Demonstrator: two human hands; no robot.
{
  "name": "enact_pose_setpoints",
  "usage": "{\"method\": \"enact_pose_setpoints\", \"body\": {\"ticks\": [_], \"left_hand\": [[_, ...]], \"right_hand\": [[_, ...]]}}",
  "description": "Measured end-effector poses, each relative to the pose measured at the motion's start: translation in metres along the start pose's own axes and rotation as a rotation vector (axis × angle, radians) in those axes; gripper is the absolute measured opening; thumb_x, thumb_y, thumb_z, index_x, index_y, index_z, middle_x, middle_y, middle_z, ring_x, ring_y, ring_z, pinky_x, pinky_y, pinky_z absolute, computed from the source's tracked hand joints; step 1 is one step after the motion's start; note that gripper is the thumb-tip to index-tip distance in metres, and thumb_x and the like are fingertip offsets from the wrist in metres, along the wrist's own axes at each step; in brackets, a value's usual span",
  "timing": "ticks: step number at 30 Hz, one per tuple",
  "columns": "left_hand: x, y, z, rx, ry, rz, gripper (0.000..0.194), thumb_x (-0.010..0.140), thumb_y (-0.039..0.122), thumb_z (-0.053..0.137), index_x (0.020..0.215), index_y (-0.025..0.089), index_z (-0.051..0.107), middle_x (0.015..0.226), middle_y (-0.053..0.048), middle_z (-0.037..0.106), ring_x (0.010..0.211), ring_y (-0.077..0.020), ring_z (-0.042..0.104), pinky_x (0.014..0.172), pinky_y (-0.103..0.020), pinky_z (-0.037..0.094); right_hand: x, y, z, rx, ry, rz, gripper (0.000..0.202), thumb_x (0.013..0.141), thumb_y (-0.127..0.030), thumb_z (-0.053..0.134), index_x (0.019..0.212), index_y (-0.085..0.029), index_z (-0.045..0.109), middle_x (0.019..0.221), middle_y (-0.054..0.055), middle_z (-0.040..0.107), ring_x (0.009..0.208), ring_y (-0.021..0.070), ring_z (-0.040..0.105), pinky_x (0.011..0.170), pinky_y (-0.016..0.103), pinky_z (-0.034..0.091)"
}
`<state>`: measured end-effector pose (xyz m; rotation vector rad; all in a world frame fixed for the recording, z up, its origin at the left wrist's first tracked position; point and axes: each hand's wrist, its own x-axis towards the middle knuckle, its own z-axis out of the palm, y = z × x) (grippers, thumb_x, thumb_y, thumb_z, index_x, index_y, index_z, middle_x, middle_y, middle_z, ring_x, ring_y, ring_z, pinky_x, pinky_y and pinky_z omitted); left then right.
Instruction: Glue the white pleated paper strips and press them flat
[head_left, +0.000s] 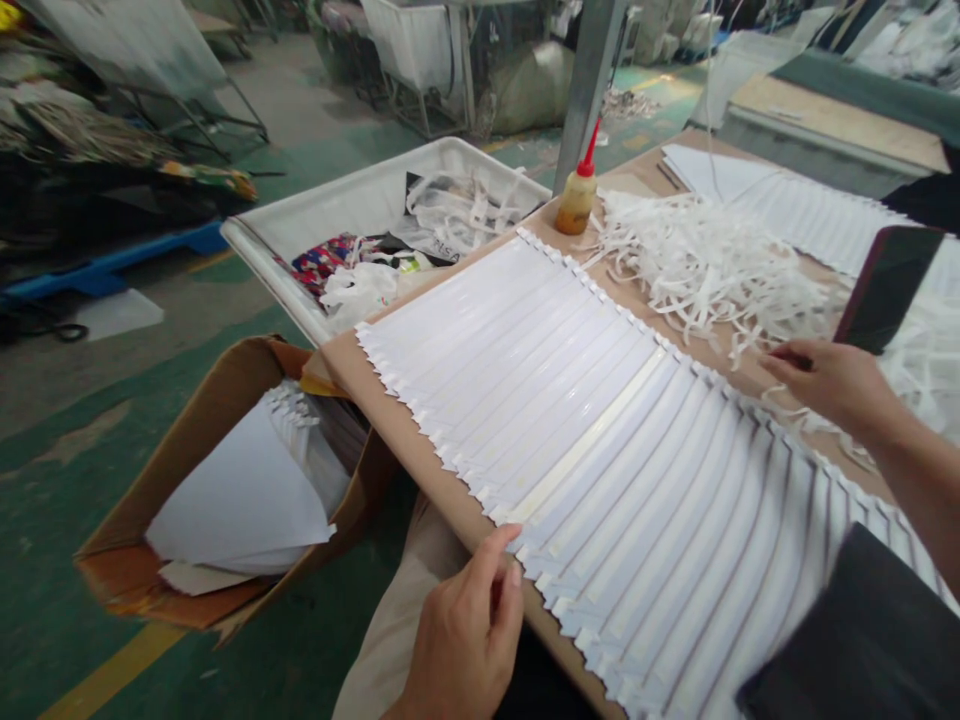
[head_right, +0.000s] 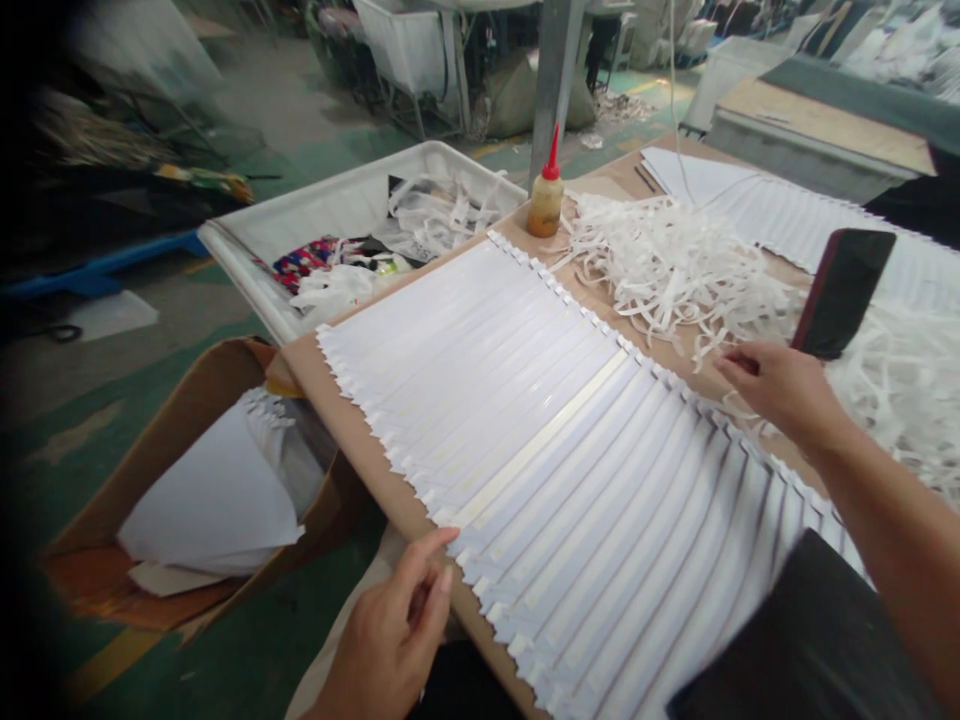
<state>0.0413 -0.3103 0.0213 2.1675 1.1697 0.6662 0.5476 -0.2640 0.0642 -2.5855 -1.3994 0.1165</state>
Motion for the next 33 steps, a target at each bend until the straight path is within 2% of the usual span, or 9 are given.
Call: {"method": "enact_pose_setpoints", "body": {"ticks": [5, 11, 15, 18, 21, 24, 27, 30, 33], "left_hand": [[-0.001, 0.005, -0.001, -0.041, -0.006, -0.009, 0.027, 0.105, 0.018, 0.045, 0.128, 0.019, 0.058, 0.079, 0.001, 0.074, 0.068, -0.0141, 0.073, 0.054, -0.019, 0.052], [-0.005, 0.018, 0.004, -0.038, -0.056, 0.004, 0.029, 0.102, 0.017, 0.044, 0.123, 0.019, 0.063, 0.082, -0.002, 0.074, 0.059, -0.0135, 0.066, 0.051, -0.021, 0.049], [-0.004, 0.029, 0.007, -0.127, -0.095, -0.012, 0.030, 0.102, 0.017, 0.043, 0.121, 0.019, 0.066, 0.078, -0.001, 0.072, 0.056, -0.0131, 0.062, 0.050, -0.023, 0.046], [0.007, 0.044, 0.012, -0.272, -0.156, -0.066, 0.028, 0.100, 0.019, 0.046, 0.115, 0.020, 0.069, 0.080, -0.001, 0.072, 0.062, -0.0138, 0.063, 0.053, -0.024, 0.045], [0.029, 0.064, 0.025, -0.405, -0.230, -0.092, 0.026, 0.097, 0.019, 0.050, 0.108, 0.020, 0.073, 0.081, -0.001, 0.072, 0.064, -0.0137, 0.061, 0.060, -0.025, 0.046], [0.052, 0.086, 0.047, -0.518, -0.335, -0.091, 0.024, 0.095, 0.027, 0.055, 0.109, 0.018, 0.074, 0.084, -0.002, 0.073, 0.066, -0.0145, 0.061, 0.064, -0.027, 0.047], [0.065, 0.104, 0.069, -0.581, -0.431, -0.104, 0.035, 0.096, 0.040, 0.059, 0.118, 0.016, 0.072, 0.091, -0.005, 0.075, 0.073, -0.0171, 0.064, 0.067, -0.029, 0.049], [0.066, 0.110, 0.081, -0.614, -0.513, -0.145, 0.037, 0.096, 0.046, 0.059, 0.109, 0.015, 0.073, 0.091, -0.007, 0.076, 0.078, -0.0188, 0.067, 0.070, -0.029, 0.050], [0.060, 0.103, 0.078, -0.661, -0.557, -0.189, 0.035, 0.100, 0.043, 0.052, 0.088, 0.016, 0.070, 0.076, -0.004, 0.074, 0.071, -0.0165, 0.065, 0.067, -0.027, 0.048]], "right_hand": [[-0.010, 0.000, 0.013, 0.066, -0.082, -0.070, 0.024, 0.081, -0.038, 0.063, 0.093, -0.020, 0.073, 0.095, 0.007, 0.073, 0.082, 0.0205, 0.060, 0.076, 0.032, 0.039], [0.005, -0.011, 0.022, 0.214, -0.049, 0.072, 0.037, 0.086, -0.051, 0.060, 0.067, -0.020, 0.061, 0.068, 0.010, 0.064, 0.065, 0.0192, 0.049, 0.068, 0.037, 0.032], [-0.005, -0.020, 0.018, 0.431, 0.013, 0.141, 0.031, 0.076, -0.051, 0.071, 0.071, -0.022, 0.061, 0.069, 0.007, 0.061, 0.067, 0.0191, 0.048, 0.067, 0.038, 0.032], [-0.042, -0.026, 0.014, 0.667, 0.011, 0.194, 0.037, 0.073, -0.059, 0.070, 0.076, -0.024, 0.056, 0.064, 0.003, 0.054, 0.063, 0.0186, 0.046, 0.061, 0.037, 0.036], [-0.107, -0.037, 0.013, 0.945, -0.146, 0.251, 0.047, 0.070, -0.064, 0.075, 0.071, -0.025, 0.049, 0.065, 0.002, 0.051, 0.059, 0.0157, 0.046, 0.052, 0.032, 0.037], [-0.184, -0.058, 0.018, 1.446, -0.308, 0.578, 0.044, 0.069, -0.048, 0.088, 0.076, -0.022, 0.054, 0.064, -0.003, 0.045, 0.053, 0.0074, 0.037, 0.046, 0.020, 0.030], [-0.244, -0.084, 0.026, 1.571, -0.421, 0.714, 0.042, 0.076, -0.047, 0.086, 0.075, -0.020, 0.054, 0.059, -0.006, 0.037, 0.049, 0.0050, 0.031, 0.042, 0.017, 0.026], [-0.273, -0.100, 0.035, 1.606, -0.442, 0.697, 0.042, 0.081, -0.049, 0.082, 0.072, -0.018, 0.055, 0.057, -0.006, 0.037, 0.048, 0.0048, 0.030, 0.043, 0.018, 0.029], [-0.278, -0.103, 0.039, 1.532, -0.460, 0.624, 0.044, 0.082, -0.054, 0.079, 0.070, -0.018, 0.057, 0.055, -0.004, 0.041, 0.049, 0.0058, 0.033, 0.046, 0.020, 0.032]]}}
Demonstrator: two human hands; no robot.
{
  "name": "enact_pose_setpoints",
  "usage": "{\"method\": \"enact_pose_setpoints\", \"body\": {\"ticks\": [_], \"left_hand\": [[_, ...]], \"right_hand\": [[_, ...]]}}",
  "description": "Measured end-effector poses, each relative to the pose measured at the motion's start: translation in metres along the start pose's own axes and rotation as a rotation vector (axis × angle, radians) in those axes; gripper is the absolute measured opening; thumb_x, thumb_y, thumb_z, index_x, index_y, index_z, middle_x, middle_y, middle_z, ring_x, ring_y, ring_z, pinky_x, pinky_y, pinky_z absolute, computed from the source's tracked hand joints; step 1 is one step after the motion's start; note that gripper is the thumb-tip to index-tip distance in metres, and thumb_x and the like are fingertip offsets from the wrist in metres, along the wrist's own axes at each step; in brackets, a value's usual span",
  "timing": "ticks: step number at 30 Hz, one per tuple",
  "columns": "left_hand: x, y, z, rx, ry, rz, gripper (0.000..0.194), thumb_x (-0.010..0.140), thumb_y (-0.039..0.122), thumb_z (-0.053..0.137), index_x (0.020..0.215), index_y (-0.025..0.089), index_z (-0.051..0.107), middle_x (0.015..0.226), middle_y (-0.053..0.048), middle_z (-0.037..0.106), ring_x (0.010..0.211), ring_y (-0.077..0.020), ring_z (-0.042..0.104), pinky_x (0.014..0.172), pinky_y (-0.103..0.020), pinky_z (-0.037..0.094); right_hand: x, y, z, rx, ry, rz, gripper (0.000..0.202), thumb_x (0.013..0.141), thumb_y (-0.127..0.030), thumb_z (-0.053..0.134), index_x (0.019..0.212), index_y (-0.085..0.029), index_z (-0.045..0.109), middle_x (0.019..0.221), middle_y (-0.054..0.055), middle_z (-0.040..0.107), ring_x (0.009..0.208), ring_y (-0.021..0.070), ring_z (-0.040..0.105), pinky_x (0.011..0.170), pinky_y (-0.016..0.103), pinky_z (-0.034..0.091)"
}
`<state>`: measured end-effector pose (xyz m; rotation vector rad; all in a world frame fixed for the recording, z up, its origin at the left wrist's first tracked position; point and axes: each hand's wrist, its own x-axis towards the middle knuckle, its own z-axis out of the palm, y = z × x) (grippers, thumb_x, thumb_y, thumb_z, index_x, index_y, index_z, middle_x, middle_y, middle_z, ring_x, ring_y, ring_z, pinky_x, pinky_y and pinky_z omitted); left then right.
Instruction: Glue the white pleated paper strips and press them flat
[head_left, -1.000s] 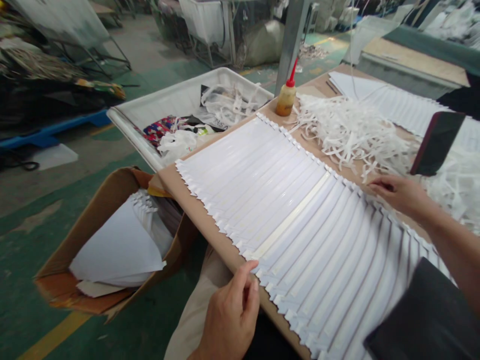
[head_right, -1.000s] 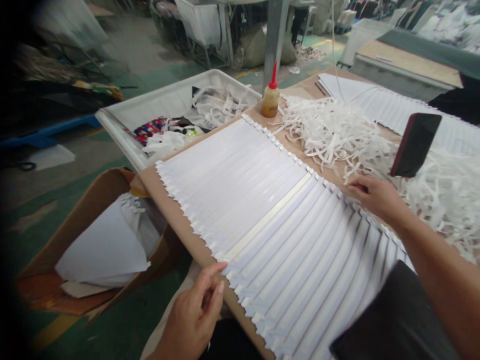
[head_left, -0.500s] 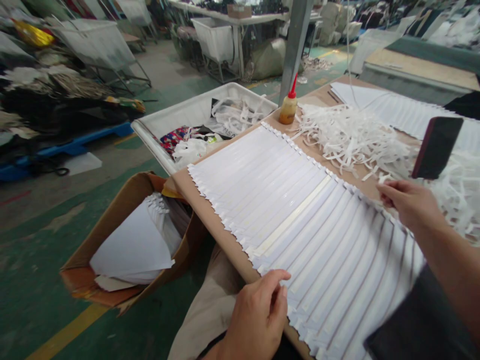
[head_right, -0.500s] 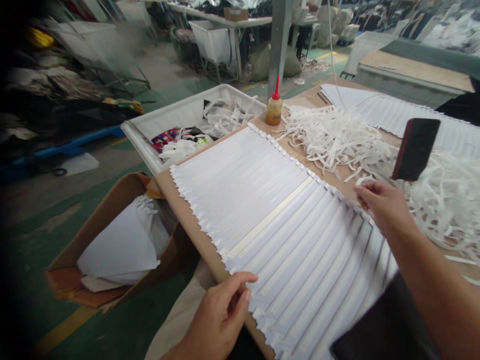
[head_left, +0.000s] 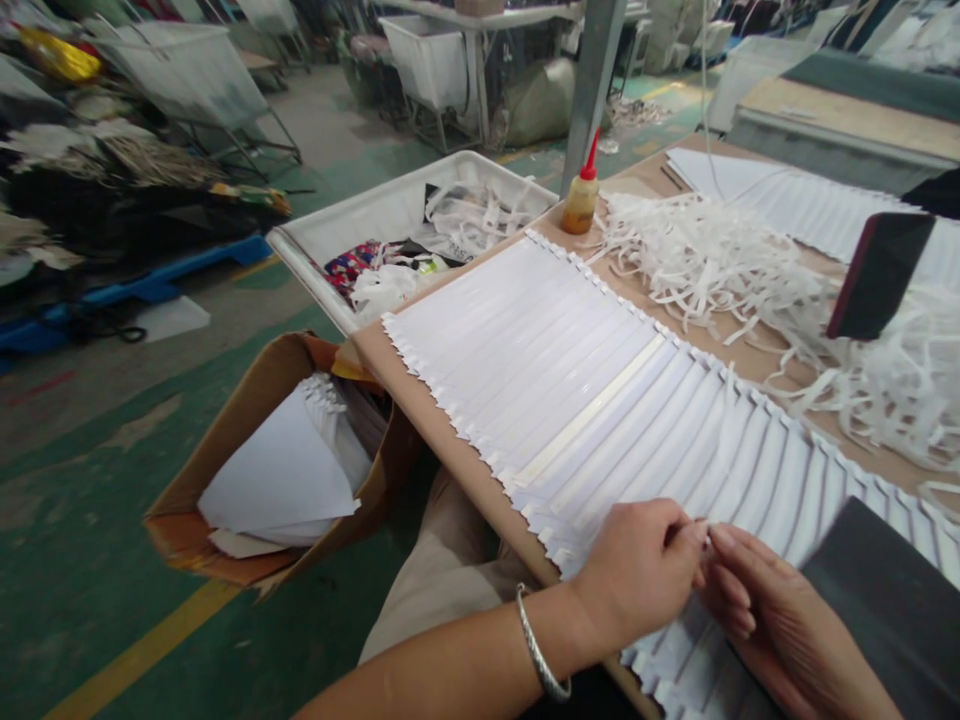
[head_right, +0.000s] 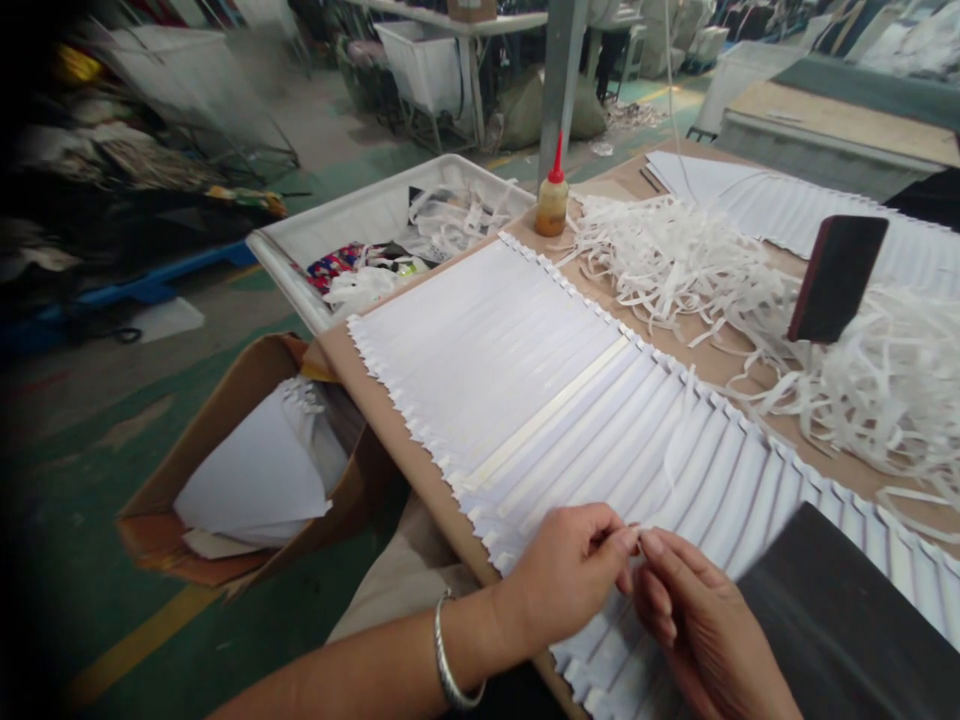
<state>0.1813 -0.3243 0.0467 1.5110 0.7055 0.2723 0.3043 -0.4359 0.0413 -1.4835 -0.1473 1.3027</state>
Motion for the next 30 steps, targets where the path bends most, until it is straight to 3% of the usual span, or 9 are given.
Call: {"method": "enact_pose_setpoints", "body": {"ticks": [4, 6, 9, 12, 14, 16, 20, 25, 30], "left_hand": [[-0.016, -0.007, -0.022, 0.087, 0.039, -0.009, 0.029, 0.098, 0.032, 0.052, 0.075, 0.019, 0.064, 0.066, 0.000, 0.068, 0.062, -0.0145, 0.059, 0.062, -0.026, 0.042], [-0.025, -0.009, -0.034, 0.220, 0.100, -0.023, 0.029, 0.097, 0.030, 0.055, 0.071, 0.020, 0.062, 0.064, 0.000, 0.065, 0.061, -0.0150, 0.056, 0.061, -0.026, 0.039], [-0.040, -0.012, -0.047, 0.311, 0.147, -0.010, 0.031, 0.097, 0.029, 0.056, 0.068, 0.020, 0.059, 0.063, 0.001, 0.060, 0.061, -0.0146, 0.053, 0.059, -0.027, 0.035], [-0.054, -0.016, -0.057, 0.231, 0.186, 0.027, 0.030, 0.099, 0.029, 0.055, 0.071, 0.020, 0.060, 0.064, 0.002, 0.057, 0.061, -0.0133, 0.051, 0.059, -0.025, 0.034], [-0.061, -0.022, -0.063, 0.165, 0.252, 0.025, 0.030, 0.100, 0.032, 0.056, 0.074, 0.019, 0.062, 0.065, 0.002, 0.057, 0.062, -0.0128, 0.050, 0.059, -0.024, 0.035], [-0.067, -0.030, -0.069, 0.106, 0.319, -0.002, 0.030, 0.100, 0.035, 0.057, 0.075, 0.019, 0.063, 0.064, 0.003, 0.056, 0.062, -0.0123, 0.050, 0.058, -0.024, 0.034], [-0.072, -0.044, -0.078, -0.008, 0.357, -0.067, 0.030, 0.100, 0.034, 0.056, 0.077, 0.017, 0.065, 0.063, 0.003, 0.058, 0.061, -0.0121, 0.051, 0.058, -0.023, 0.036], [-0.080, -0.050, -0.090, 0.018, 0.417, -0.101, 0.026, 0.102, 0.034, 0.053, 0.091, 0.018, 0.070, 0.069, 0.002, 0.063, 0.067, -0.0131, 0.058, 0.061, -0.022, 0.039], [-0.092, -0.052, -0.101, 0.205, 0.506, -0.082, 0.021, 0.102, 0.028, 0.054, 0.090, 0.019, 0.069, 0.076, 0.001, 0.068, 0.068, -0.0129, 0.061, 0.062, -0.023, 0.041]], "right_hand": [[-0.006, -0.019, -0.004, -0.552, -0.128, -0.070, 0.045, 0.084, -0.065, 0.071, 0.085, -0.020, 0.072, 0.052, 0.000, 0.052, 0.045, 0.0105, 0.042, 0.042, 0.023, 0.032], [-0.009, -0.036, 0.000, -0.883, -0.162, -0.350, 0.036, 0.088, -0.059, 0.069, 0.092, -0.025, 0.077, 0.062, 0.003, 0.064, 0.052, 0.0160, 0.056, 0.048, 0.027, 0.043], [0.000, -0.057, 0.016, -1.200, -0.249, -0.930, 0.024, 0.095, -0.040, 0.065, 0.116, -0.034, 0.076, 0.103, 0.005, 0.077, 0.095, 0.0251, 0.072, 0.082, 0.037, 0.056], [0.025, -0.062, 0.040, -1.353, -0.452, -1.141, 0.030, 0.098, -0.032, 0.061, 0.127, -0.035, 0.070, 0.119, 0.005, 0.075, 0.119, 0.0260, 0.066, 0.103, 0.044, 0.049], [0.041, -0.061, 0.054, -1.366, -0.567, -1.055, 0.019, 0.100, -0.034, 0.059, 0.111, -0.030, 0.073, 0.103, 0.004, 0.076, 0.102, 0.0219, 0.071, 0.095, 0.040, 0.051], [0.052, -0.061, 0.066, -1.332, -0.637, -0.854, 0.023, 0.102, -0.040, 0.056, 0.095, -0.025, 0.073, 0.086, 0.003, 0.073, 0.080, 0.0169, 0.068, 0.078, 0.032, 0.052], [0.063, -0.062, 0.087, -1.292, -0.640, -0.547, 0.034, 0.099, -0.052, 0.058, 0.089, -0.023, 0.072, 0.071, 0.001, 0.067, 0.062, 0.0137, 0.058, 0.056, 0.025, 0.044], [0.079, -0.062, 0.106, -1.342, -0.608, -0.510, 0.034, 0.093, -0.053, 0.061, 0.083, -0.022, 0.072, 0.069, 0.001, 0.068, 0.061, 0.0144, 0.060, 0.057, 0.025, 0.044], [0.092, -0.063, 0.111, -1.420, -0.558, -0.535, 0.030, 0.092, -0.050, 0.061, 0.085, -0.024, 0.072, 0.073, 0.002, 0.071, 0.063, 0.0153, 0.062, 0.059, 0.026, 0.046]]}}
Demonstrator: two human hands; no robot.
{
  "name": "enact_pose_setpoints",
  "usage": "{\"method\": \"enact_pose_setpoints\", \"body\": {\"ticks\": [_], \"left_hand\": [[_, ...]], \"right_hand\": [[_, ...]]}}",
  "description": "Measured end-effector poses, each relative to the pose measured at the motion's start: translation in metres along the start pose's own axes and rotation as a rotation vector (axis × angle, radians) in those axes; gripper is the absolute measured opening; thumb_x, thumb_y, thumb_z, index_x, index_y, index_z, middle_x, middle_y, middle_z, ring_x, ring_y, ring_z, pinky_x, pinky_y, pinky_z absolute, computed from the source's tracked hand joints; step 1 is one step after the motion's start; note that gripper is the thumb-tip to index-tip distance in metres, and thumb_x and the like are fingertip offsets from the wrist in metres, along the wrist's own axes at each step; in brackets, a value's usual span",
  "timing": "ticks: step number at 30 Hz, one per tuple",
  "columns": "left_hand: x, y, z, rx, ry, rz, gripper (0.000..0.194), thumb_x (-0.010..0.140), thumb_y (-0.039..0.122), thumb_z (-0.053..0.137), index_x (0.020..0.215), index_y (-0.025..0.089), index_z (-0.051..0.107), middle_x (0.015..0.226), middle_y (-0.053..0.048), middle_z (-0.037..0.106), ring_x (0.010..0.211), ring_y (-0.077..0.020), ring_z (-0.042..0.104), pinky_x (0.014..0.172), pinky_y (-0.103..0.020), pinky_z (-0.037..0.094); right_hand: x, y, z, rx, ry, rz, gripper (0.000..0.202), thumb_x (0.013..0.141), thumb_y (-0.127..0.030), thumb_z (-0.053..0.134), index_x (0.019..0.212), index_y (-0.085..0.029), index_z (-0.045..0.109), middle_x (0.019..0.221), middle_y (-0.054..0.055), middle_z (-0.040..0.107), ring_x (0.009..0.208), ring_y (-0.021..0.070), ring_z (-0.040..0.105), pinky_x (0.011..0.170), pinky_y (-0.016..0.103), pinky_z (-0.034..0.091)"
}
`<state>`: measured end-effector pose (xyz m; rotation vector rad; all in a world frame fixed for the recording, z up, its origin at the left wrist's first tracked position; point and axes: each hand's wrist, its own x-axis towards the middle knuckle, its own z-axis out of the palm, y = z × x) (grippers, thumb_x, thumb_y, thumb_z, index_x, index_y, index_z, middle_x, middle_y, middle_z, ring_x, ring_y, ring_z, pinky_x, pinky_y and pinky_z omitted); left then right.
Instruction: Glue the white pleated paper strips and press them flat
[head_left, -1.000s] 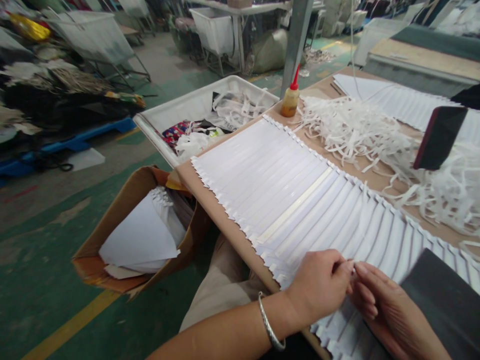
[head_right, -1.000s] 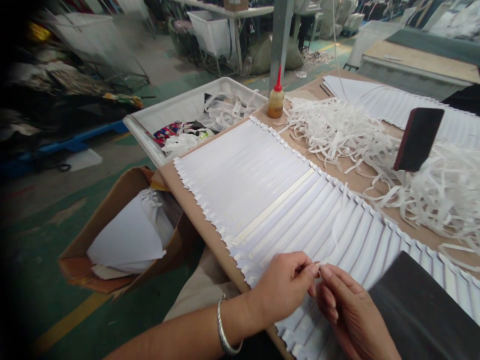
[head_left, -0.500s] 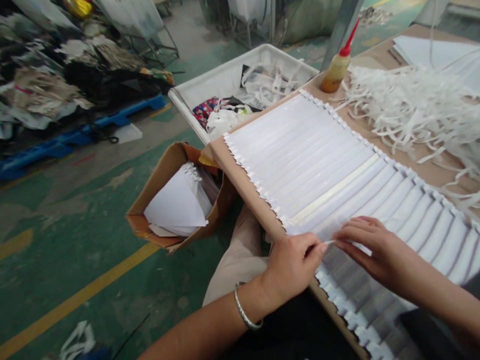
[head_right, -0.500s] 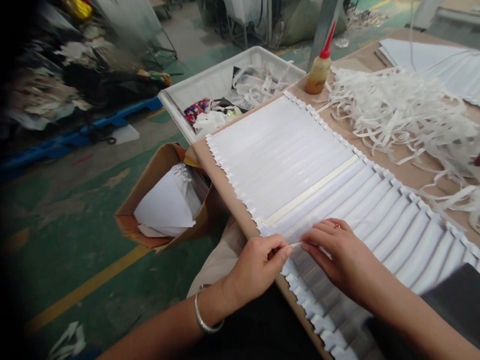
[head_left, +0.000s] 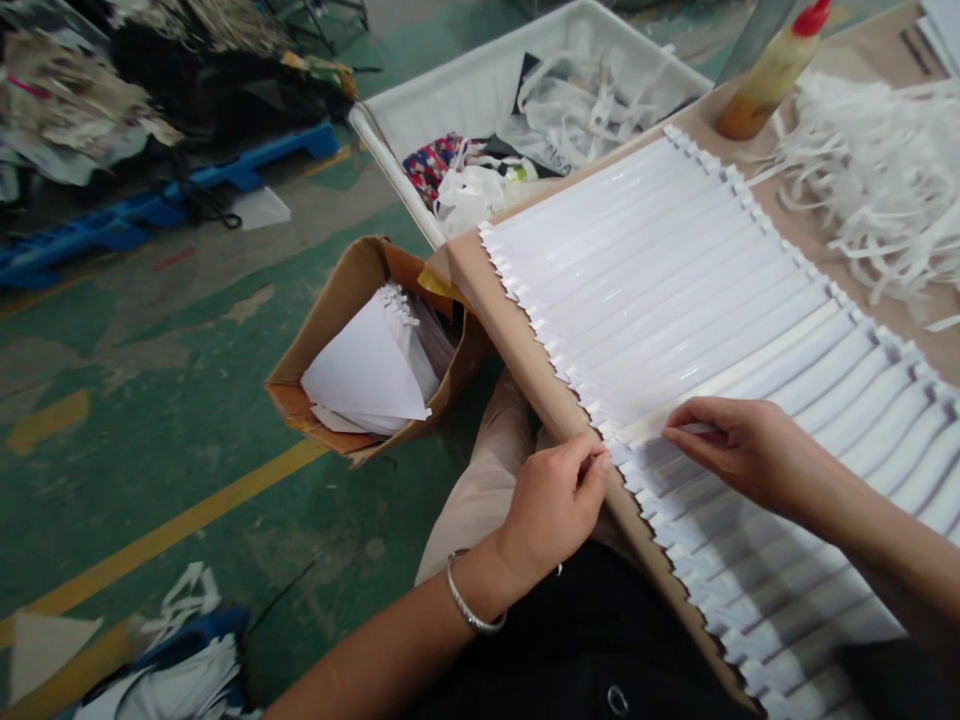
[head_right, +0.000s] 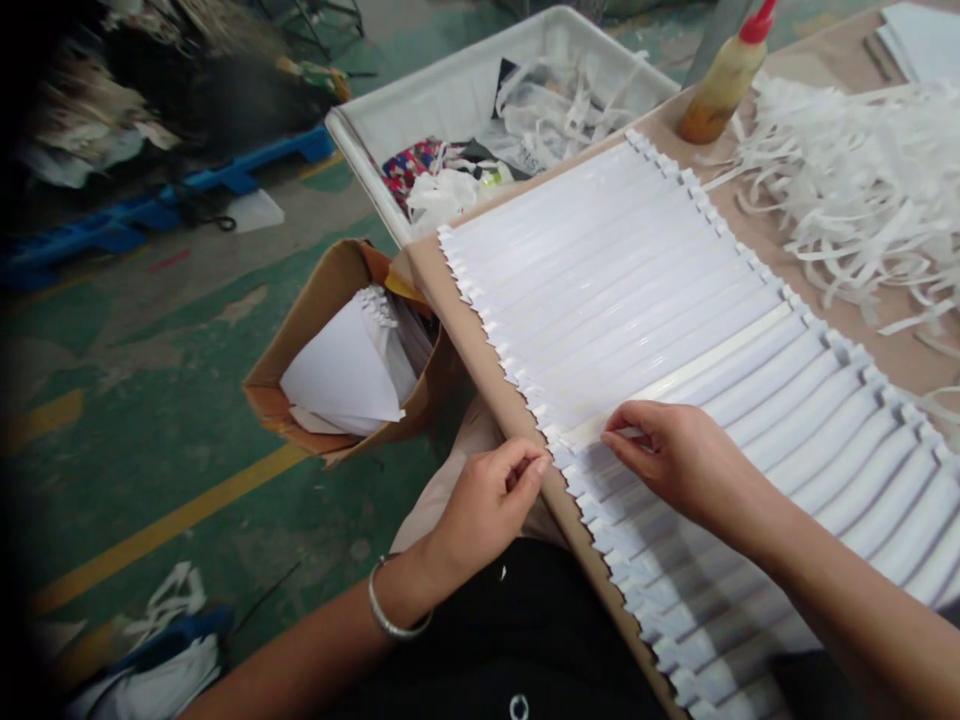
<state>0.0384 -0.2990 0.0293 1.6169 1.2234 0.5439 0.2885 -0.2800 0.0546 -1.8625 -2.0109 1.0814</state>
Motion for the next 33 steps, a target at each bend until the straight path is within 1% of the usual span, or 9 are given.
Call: {"method": "enact_pose_setpoints", "body": {"ticks": [4, 7, 10, 13, 20, 23, 29, 31, 33], "left_hand": [[-0.004, -0.004, 0.001, 0.105, 0.038, 0.156, 0.019, 0.103, 0.021, 0.052, 0.104, 0.017, 0.070, 0.098, -0.003, 0.076, 0.086, -0.0159, 0.071, 0.079, -0.026, 0.053], [-0.004, -0.005, 0.005, 0.269, 0.033, 0.283, 0.027, 0.105, 0.018, 0.047, 0.121, 0.016, 0.068, 0.107, -0.006, 0.076, 0.095, -0.0186, 0.073, 0.088, -0.032, 0.057], [-0.002, -0.003, 0.007, 0.506, -0.007, 0.380, 0.035, 0.106, 0.018, 0.042, 0.135, 0.018, 0.063, 0.095, -0.005, 0.073, 0.082, -0.0197, 0.071, 0.075, -0.033, 0.059], [0.001, -0.001, 0.008, 0.693, -0.021, 0.427, 0.039, 0.105, 0.018, 0.047, 0.142, 0.020, 0.059, 0.087, -0.002, 0.069, 0.075, -0.0211, 0.068, 0.063, -0.034, 0.056], [0.005, 0.000, 0.014, 0.846, -0.014, 0.427, 0.042, 0.101, 0.019, 0.057, 0.143, 0.019, 0.059, 0.087, -0.002, 0.066, 0.073, -0.0210, 0.067, 0.057, -0.034, 0.052], [0.004, 0.001, 0.014, 0.869, -0.001, 0.433, 0.042, 0.099, 0.018, 0.060, 0.141, 0.018, 0.060, 0.085, -0.002, 0.066, 0.070, -0.0211, 0.066, 0.055, -0.035, 0.051], [0.004, -0.002, 0.013, 0.884, 0.029, 0.459, 0.044, 0.095, 0.015, 0.063, 0.139, 0.017, 0.061, 0.083, -0.001, 0.064, 0.069, -0.0214, 0.066, 0.055, -0.036, 0.051], [0.004, -0.004, 0.014, 0.888, 0.043, 0.469, 0.045, 0.094, 0.014, 0.064, 0.139, 0.017, 0.061, 0.082, -0.001, 0.064, 0.068, -0.0212, 0.065, 0.055, -0.036, 0.051], [0.004, -0.005, 0.014, 0.888, 0.062, 0.479, 0.044, 0.093, 0.013, 0.064, 0.137, 0.017, 0.062, 0.081, -0.001, 0.063, 0.067, -0.0210, 0.065, 0.055, -0.036, 0.050]], "right_hand": [[0.005, -0.001, -0.003, -0.063, 0.032, -0.006, 0.027, 0.091, -0.048, 0.060, 0.084, -0.024, 0.072, 0.074, 0.002, 0.072, 0.064, 0.0161, 0.064, 0.060, 0.027, 0.046], [0.006, -0.002, -0.003, -0.085, 0.052, -0.008, 0.027, 0.091, -0.047, 0.060, 0.085, -0.024, 0.072, 0.075, 0.002, 0.072, 0.064, 0.0161, 0.064, 0.060, 0.027, 0.046], [0.006, -0.001, -0.003, -0.087, 0.046, -0.003, 0.026, 0.091, -0.047, 0.061, 0.085, -0.024, 0.072, 0.075, 0.001, 0.072, 0.064, 0.0154, 0.064, 0.059, 0.027, 0.046], [0.006, -0.002, -0.002, -0.090, 0.049, 0.009, 0.026, 0.091, -0.046, 0.060, 0.083, -0.024, 0.071, 0.072, 0.000, 0.071, 0.062, 0.0148, 0.063, 0.058, 0.027, 0.044], [0.008, -0.006, -0.005, -0.108, 0.069, -0.029, 0.029, 0.092, -0.048, 0.059, 0.083, -0.024, 0.071, 0.073, 0.001, 0.071, 0.063, 0.0158, 0.064, 0.057, 0.027, 0.044], [0.008, 0.008, -0.030, -0.152, 0.102, -0.034, 0.035, 0.093, -0.054, 0.058, 0.083, -0.024, 0.071, 0.072, 0.002, 0.071, 0.061, 0.0162, 0.063, 0.058, 0.028, 0.045], [0.009, 0.072, -0.109, -0.346, 0.281, 0.071, 0.040, 0.087, -0.062, 0.061, 0.090, -0.024, 0.073, 0.073, 0.003, 0.070, 0.063, 0.0170, 0.063, 0.061, 0.030, 0.044], [0.014, 0.086, -0.122, -0.385, 0.307, 0.140, 0.040, 0.085, -0.061, 0.062, 0.090, -0.023, 0.073, 0.071, 0.003, 0.069, 0.062, 0.0167, 0.062, 0.061, 0.031, 0.042], [0.020, 0.090, -0.124, -0.379, 0.298, 0.208, 0.035, 0.084, -0.056, 0.063, 0.088, -0.022, 0.072, 0.071, 0.003, 0.069, 0.063, 0.0166, 0.061, 0.062, 0.031, 0.041]]}}
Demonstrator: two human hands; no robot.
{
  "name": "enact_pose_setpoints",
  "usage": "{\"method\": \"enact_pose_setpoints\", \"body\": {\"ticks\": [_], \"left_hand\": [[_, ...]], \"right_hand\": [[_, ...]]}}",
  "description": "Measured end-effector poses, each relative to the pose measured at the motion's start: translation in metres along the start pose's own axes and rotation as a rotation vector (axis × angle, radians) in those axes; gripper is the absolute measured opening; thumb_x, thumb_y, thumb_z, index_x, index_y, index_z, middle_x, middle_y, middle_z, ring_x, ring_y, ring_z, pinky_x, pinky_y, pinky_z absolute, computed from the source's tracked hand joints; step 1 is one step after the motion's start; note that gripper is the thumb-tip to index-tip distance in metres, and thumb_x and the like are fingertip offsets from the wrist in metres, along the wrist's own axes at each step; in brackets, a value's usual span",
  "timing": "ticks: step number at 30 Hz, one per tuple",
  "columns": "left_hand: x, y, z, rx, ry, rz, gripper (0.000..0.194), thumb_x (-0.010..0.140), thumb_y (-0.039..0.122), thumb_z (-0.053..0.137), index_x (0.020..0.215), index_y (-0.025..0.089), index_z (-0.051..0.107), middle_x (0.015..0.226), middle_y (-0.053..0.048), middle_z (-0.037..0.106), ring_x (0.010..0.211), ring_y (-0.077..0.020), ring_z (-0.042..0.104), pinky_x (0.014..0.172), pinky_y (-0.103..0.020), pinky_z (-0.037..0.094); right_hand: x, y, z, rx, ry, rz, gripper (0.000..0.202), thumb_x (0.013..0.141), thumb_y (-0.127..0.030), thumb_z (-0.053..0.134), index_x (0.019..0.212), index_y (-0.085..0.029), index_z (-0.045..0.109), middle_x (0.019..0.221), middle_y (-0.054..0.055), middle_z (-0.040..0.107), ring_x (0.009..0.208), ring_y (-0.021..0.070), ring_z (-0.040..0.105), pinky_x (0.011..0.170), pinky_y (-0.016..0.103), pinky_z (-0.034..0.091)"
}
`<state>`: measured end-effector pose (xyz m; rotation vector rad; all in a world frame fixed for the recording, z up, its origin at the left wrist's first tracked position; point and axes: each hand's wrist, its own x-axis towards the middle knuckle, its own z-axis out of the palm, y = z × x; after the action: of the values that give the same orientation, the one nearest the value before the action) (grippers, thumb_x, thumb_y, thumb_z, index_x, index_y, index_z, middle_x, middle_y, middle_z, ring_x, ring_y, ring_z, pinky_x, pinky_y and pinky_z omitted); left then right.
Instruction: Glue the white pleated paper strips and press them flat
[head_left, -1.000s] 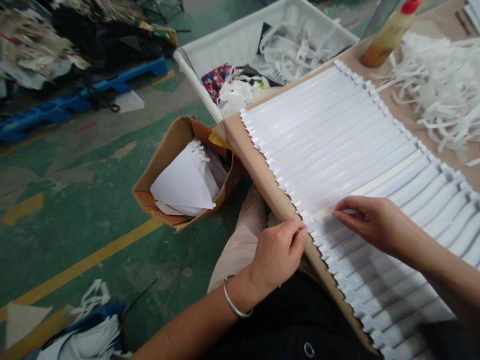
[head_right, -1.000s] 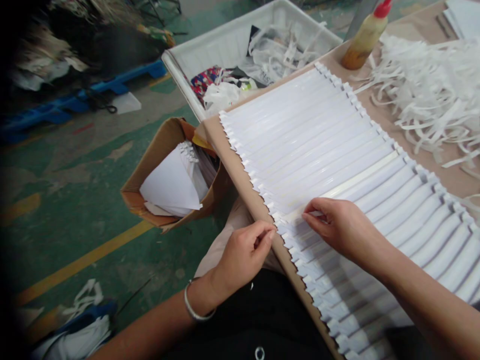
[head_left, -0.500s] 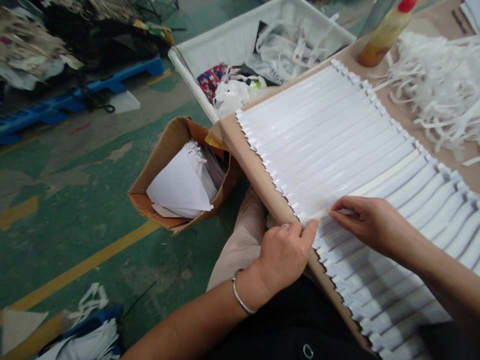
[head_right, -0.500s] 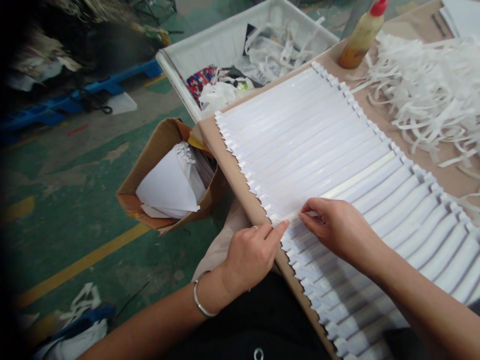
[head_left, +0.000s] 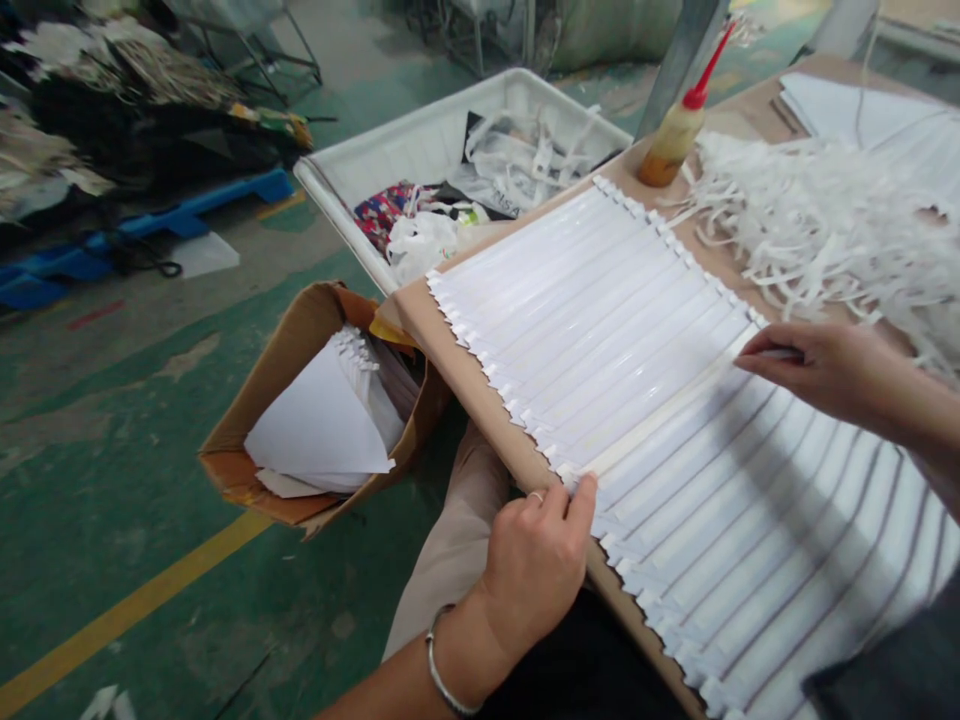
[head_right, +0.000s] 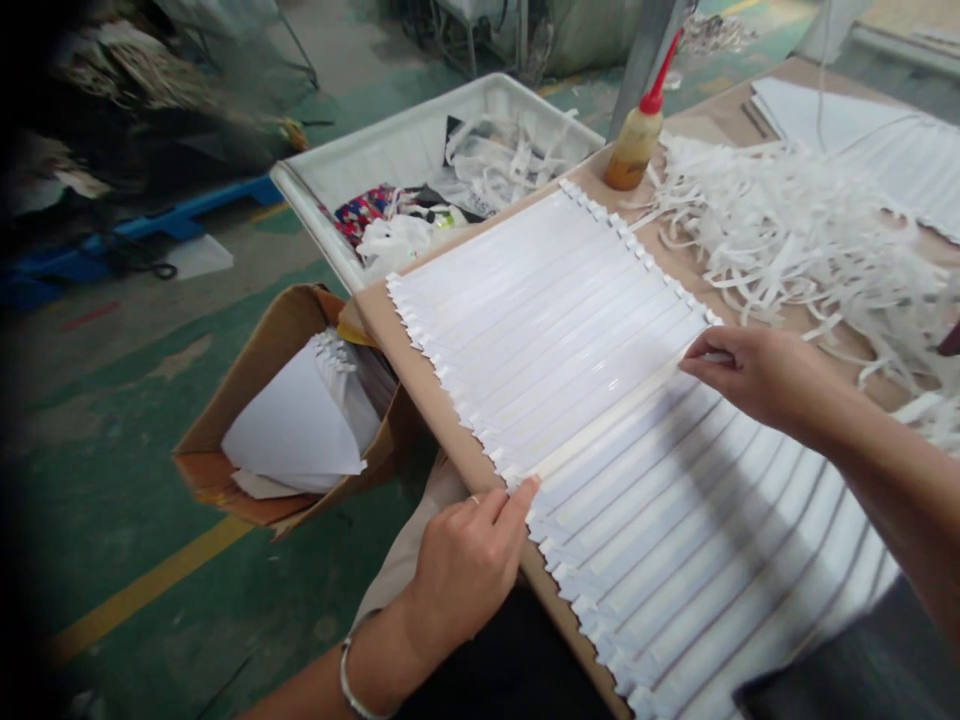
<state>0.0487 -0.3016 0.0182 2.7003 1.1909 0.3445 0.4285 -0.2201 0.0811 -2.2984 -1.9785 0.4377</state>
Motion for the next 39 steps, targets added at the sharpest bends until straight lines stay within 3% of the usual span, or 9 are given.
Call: {"method": "enact_pose_setpoints", "body": {"ticks": [7, 15, 19, 22, 27, 33, 39], "left_hand": [[0.001, -0.003, 0.000, -0.012, 0.041, 0.009, 0.043, 0.092, 0.010, 0.061, 0.134, 0.017, 0.063, 0.078, 0.000, 0.063, 0.064, -0.0211, 0.063, 0.054, -0.035, 0.047], [0.002, -0.005, 0.001, -0.044, 0.065, 0.016, 0.039, 0.095, 0.009, 0.053, 0.132, 0.017, 0.063, 0.077, -0.001, 0.064, 0.062, -0.0213, 0.063, 0.053, -0.035, 0.047], [0.002, -0.005, 0.000, -0.051, 0.063, 0.010, 0.040, 0.095, 0.008, 0.051, 0.132, 0.017, 0.063, 0.077, -0.001, 0.064, 0.061, -0.0216, 0.063, 0.052, -0.035, 0.048], [0.001, -0.005, 0.000, -0.061, 0.082, 0.018, 0.041, 0.094, 0.007, 0.050, 0.132, 0.016, 0.062, 0.077, -0.001, 0.064, 0.060, -0.0219, 0.064, 0.050, -0.036, 0.049], [0.001, -0.006, 0.002, -0.063, 0.095, 0.020, 0.042, 0.093, 0.006, 0.048, 0.132, 0.015, 0.062, 0.077, -0.001, 0.065, 0.058, -0.0217, 0.063, 0.049, -0.036, 0.050], [-0.001, -0.008, 0.001, -0.064, 0.064, 0.015, 0.043, 0.092, 0.006, 0.050, 0.133, 0.016, 0.062, 0.079, -0.001, 0.066, 0.061, -0.0207, 0.065, 0.053, -0.033, 0.051], [-0.001, -0.009, 0.000, -0.059, 0.037, 0.021, 0.043, 0.093, 0.006, 0.049, 0.133, 0.015, 0.061, 0.080, -0.002, 0.066, 0.061, -0.0209, 0.066, 0.054, -0.033, 0.052]], "right_hand": [[0.008, -0.024, 0.007, 0.014, -0.097, 0.131, 0.022, 0.083, -0.042, 0.064, 0.083, -0.021, 0.072, 0.073, 0.003, 0.070, 0.067, 0.0174, 0.062, 0.065, 0.031, 0.042], [0.012, -0.023, 0.015, 0.035, -0.126, 0.134, 0.020, 0.084, -0.039, 0.063, 0.085, -0.021, 0.071, 0.078, 0.004, 0.073, 0.073, 0.0190, 0.066, 0.069, 0.030, 0.044], [0.017, -0.011, 0.015, 0.002, -0.116, 0.123, 0.025, 0.082, -0.046, 0.064, 0.083, -0.022, 0.070, 0.079, 0.005, 0.073, 0.074, 0.0208, 0.066, 0.068, 0.032, 0.044], [0.023, 0.009, 0.006, -0.025, -0.040, 0.131, 0.028, 0.081, -0.050, 0.063, 0.082, -0.023, 0.069, 0.075, 0.004, 0.070, 0.071, 0.0199, 0.062, 0.066, 0.032, 0.041], [0.033, 0.035, -0.006, -0.025, 0.041, 0.236, 0.027, 0.079, -0.047, 0.061, 0.085, -0.022, 0.070, 0.068, 0.003, 0.065, 0.064, 0.0186, 0.057, 0.063, 0.033, 0.038], [0.040, 0.040, 0.005, 0.007, 0.058, 0.258, 0.028, 0.080, -0.049, 0.062, 0.082, -0.021, 0.067, 0.071, 0.006, 0.067, 0.064, 0.0198, 0.058, 0.064, 0.034, 0.041], [0.042, 0.044, 0.017, -0.032, 0.082, 0.185, 0.019, 0.092, -0.037, 0.054, 0.084, -0.023, 0.065, 0.081, 0.009, 0.071, 0.076, 0.0237, 0.062, 0.073, 0.037, 0.044]]}}
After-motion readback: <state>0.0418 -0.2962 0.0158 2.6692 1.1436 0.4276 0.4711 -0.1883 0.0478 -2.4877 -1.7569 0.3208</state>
